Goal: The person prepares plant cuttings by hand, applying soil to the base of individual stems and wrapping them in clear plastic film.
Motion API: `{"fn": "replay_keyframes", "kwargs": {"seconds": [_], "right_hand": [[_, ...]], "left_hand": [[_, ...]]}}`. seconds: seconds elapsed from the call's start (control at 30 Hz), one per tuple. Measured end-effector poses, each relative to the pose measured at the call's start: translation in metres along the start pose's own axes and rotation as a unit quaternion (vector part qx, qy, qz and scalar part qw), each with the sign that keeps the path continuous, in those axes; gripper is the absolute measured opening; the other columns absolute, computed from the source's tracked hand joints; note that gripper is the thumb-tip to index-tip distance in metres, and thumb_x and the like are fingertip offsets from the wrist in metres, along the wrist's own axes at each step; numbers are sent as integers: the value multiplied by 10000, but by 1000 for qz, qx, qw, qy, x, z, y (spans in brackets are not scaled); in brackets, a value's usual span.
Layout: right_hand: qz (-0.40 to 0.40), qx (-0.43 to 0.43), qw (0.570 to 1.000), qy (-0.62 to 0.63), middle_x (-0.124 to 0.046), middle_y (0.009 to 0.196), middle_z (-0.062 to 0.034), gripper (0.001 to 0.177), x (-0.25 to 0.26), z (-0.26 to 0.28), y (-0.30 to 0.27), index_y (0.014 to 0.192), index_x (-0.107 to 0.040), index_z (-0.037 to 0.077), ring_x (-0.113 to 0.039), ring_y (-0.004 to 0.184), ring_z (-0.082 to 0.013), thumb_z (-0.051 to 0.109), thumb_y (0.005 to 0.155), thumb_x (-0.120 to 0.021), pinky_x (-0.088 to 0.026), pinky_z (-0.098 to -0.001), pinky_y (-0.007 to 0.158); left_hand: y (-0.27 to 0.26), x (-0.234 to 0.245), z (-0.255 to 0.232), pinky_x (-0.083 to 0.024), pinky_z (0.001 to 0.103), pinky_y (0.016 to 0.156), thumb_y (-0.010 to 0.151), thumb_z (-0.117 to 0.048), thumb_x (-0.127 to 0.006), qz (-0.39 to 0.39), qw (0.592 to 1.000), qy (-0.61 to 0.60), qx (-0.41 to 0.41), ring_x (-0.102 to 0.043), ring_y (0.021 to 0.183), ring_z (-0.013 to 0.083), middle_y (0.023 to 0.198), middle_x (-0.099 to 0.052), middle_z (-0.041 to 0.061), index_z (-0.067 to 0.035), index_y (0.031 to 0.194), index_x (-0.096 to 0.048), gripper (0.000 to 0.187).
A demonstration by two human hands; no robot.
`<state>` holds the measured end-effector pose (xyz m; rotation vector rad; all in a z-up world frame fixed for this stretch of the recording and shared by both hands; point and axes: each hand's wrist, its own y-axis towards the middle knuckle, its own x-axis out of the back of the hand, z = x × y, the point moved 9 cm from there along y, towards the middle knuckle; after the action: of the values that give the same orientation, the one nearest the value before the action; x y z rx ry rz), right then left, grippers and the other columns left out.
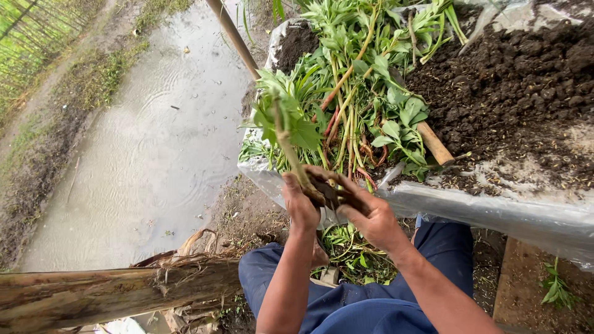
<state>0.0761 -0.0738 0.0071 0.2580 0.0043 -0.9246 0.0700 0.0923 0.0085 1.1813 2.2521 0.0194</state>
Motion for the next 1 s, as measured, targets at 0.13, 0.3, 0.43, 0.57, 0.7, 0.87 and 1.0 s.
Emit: {"fn": "replay_keyframes", "kwargs": {"seconds": [0.13,0.3,0.43,0.57,0.7,0.87,1.0], "right_hand": [[-50,34,998,-37,-616,1389,-278,626,2,12,6,1474,-536,13,-624,1223,-418,17,879,-733,-510,-569,1024],[-85,49,995,13,-646,1382,-231,588,7,6,2,1447,-569,32,-617,1243,-347,25,882,-732,-502,-521,1053],[-86,68,993,41,-636,1379,-265,553,8,26,4,1438,-574,32,-651,1211,-365,25,898,-690,-494,-529,1069],[-94,107,990,18,-640,1370,-273,538,8,24,1,1425,-584,38,-648,1211,-383,10,898,-687,-501,-539,1056],[-100,92,990,30,-693,1300,-250,533,6,9,-5,1407,-605,16,-674,1167,-353,-3,883,-703,-524,-521,1020],[-78,73,992,64,-742,1188,-262,466,5,4,-5,1368,-626,-31,-715,1072,-343,23,909,-682,-525,-524,996],[-86,118,989,-4,-785,1003,-163,320,5,-5,-8,1193,-720,-16,-725,990,-219,-38,874,-724,-578,-432,899]], "left_hand": [[-15,-43,-25,-445,517,1092,1109,-575,-216,81,994,63,-32,-681,1151,380,988,-704,232,-26,1044,-635,694],[-20,-77,-48,-261,548,1233,1102,-475,-350,216,976,2,-5,-472,1406,373,1367,-589,308,69,1452,-482,660],[-22,-67,-30,-409,512,1155,1062,-317,-516,235,972,-15,5,-580,1298,316,1326,-622,306,101,1484,-455,597],[-24,-76,-45,-452,510,1108,1050,-328,-567,230,973,-1,-23,-666,1131,320,1066,-688,271,102,1338,-565,517],[-24,-80,-51,-458,436,999,1068,-317,-539,248,966,60,-39,-671,979,243,940,-706,199,77,1301,-605,462],[-20,-62,-27,-336,620,1168,829,-661,-765,221,973,74,-12,-521,1356,435,1353,-620,294,36,1415,-541,938],[-21,-58,-26,-446,554,1106,785,-205,-887,172,981,82,-40,-659,1196,423,1068,-737,225,43,1114,-679,462]]}}
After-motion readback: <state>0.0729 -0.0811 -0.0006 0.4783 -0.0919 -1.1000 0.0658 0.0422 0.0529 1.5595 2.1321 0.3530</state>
